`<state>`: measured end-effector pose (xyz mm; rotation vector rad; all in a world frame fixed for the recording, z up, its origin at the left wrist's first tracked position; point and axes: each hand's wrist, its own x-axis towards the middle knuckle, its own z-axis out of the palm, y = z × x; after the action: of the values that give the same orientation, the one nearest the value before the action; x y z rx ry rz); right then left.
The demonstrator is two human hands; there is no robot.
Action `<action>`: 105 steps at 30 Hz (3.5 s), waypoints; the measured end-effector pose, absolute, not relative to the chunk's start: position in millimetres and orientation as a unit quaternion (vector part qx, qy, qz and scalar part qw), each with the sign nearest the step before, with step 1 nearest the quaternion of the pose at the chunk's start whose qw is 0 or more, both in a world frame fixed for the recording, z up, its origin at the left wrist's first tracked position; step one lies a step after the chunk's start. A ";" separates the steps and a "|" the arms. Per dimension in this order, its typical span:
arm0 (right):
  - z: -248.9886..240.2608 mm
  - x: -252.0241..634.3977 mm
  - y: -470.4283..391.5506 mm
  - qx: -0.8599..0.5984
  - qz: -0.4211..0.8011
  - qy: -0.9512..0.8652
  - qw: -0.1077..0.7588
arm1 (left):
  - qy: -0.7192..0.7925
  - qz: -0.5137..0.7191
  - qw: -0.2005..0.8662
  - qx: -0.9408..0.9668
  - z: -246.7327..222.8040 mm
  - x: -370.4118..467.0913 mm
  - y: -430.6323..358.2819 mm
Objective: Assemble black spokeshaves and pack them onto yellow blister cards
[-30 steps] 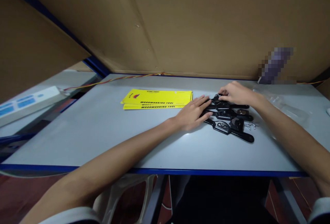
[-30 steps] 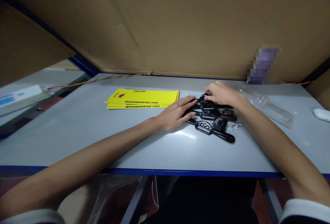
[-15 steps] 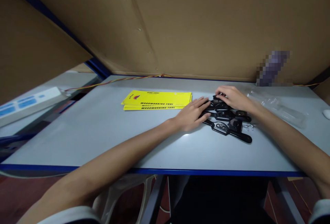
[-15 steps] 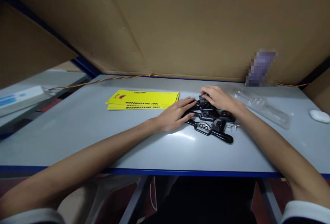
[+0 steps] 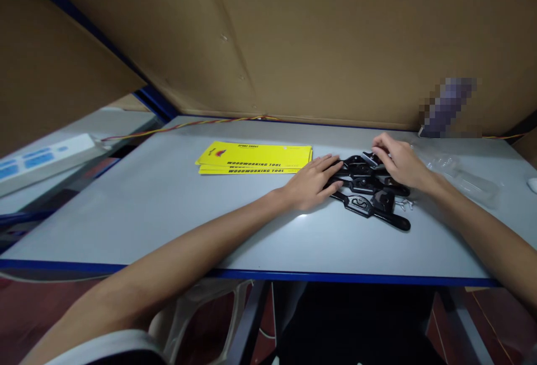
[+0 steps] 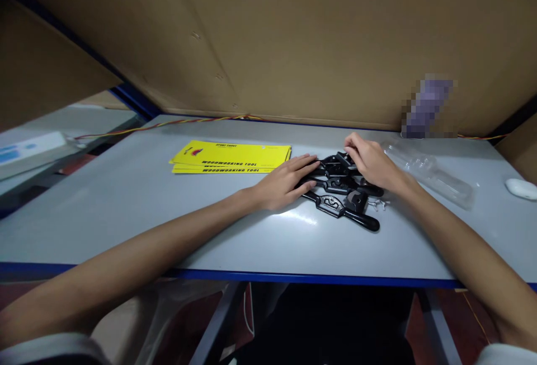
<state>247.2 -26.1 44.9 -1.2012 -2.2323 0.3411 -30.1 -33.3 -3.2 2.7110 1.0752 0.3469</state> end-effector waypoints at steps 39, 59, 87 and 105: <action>51.4 294.6 -78.1 -0.484 0.102 -0.848 0.192 | 0.113 0.151 -0.071 0.979 18.6 -28.5 -63.1; 75.3 265.2 -71.9 -0.403 0.224 -0.886 -0.051 | 0.202 0.200 0.122 0.951 10.6 -11.5 -64.4; 59.5 230.5 -98.3 -0.429 0.385 -0.789 0.212 | 0.213 0.301 -0.016 0.929 21.7 -30.2 -64.0; 51.1 218.3 -108.2 -0.387 0.266 -0.838 0.279 | 0.127 0.314 -0.044 0.940 15.5 -27.2 -63.2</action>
<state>218.3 -108.2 51.1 -1.0395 -2.2474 0.7140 -27.2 -63.2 15.5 3.0376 0.4094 1.0160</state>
